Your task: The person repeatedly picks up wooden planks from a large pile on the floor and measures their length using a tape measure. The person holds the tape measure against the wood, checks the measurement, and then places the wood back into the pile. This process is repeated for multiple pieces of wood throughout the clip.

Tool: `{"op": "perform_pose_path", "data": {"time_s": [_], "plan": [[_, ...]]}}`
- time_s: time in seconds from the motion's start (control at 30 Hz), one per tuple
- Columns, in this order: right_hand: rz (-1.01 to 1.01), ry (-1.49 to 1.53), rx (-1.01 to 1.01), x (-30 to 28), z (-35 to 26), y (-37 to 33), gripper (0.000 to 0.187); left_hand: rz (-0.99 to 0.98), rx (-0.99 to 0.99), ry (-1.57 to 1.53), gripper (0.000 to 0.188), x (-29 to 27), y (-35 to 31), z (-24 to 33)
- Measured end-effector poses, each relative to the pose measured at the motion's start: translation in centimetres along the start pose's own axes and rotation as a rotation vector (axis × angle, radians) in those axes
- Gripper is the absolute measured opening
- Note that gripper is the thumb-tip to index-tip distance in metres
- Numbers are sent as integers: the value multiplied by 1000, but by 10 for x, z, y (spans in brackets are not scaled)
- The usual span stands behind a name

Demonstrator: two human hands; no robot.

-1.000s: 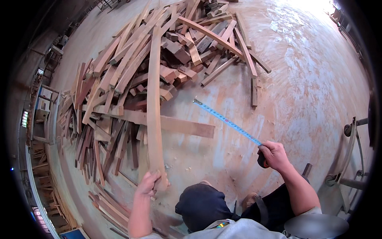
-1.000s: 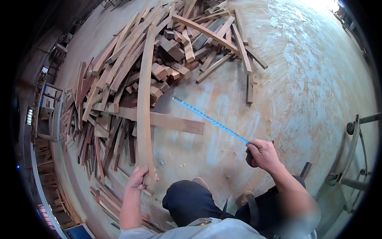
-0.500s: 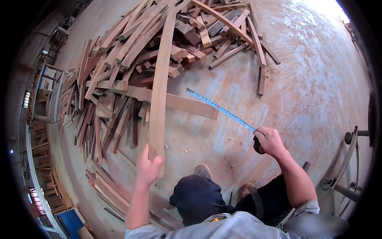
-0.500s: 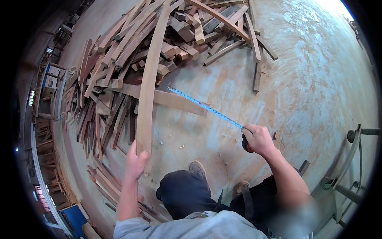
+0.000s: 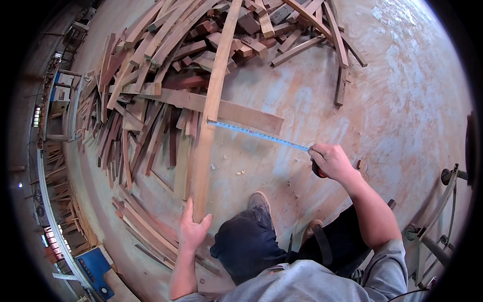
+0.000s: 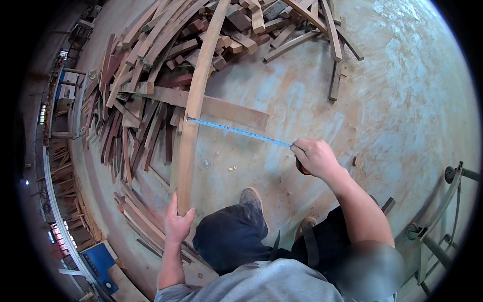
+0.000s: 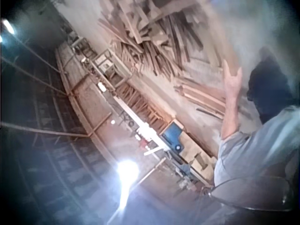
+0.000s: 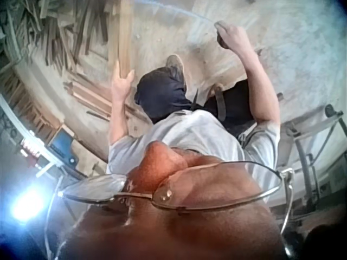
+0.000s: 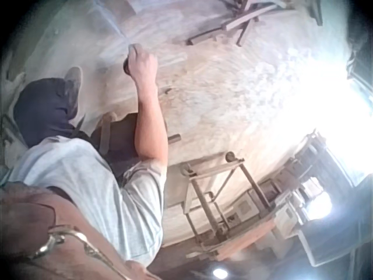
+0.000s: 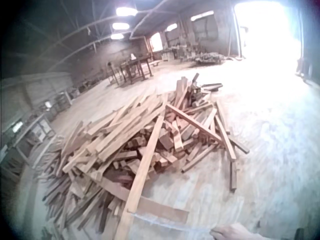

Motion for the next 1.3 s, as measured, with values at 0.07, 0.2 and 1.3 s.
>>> {"op": "perform_pose_path", "data": {"time_s": [0.07,0.2,1.3], "plan": [[2,-3,-20,4,2,4,14,16,22,38,73,-1,-2,1],[-13,-12,-50,7,6,10,14,9,38,78,73,-3,-5,9],[114,138,127,16,2,28,21,-129,-553,-1248,61,-33,-78,-6]]}}
Point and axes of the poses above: each hand's wrist, its own y-axis towards the middle knuckle, its own x-axis out of the palm, z = x × y, the point moved 2 cm from there along y, towards the middle knuckle, and after that the axes turned 14 degrees about z, right-handed, at the moved point
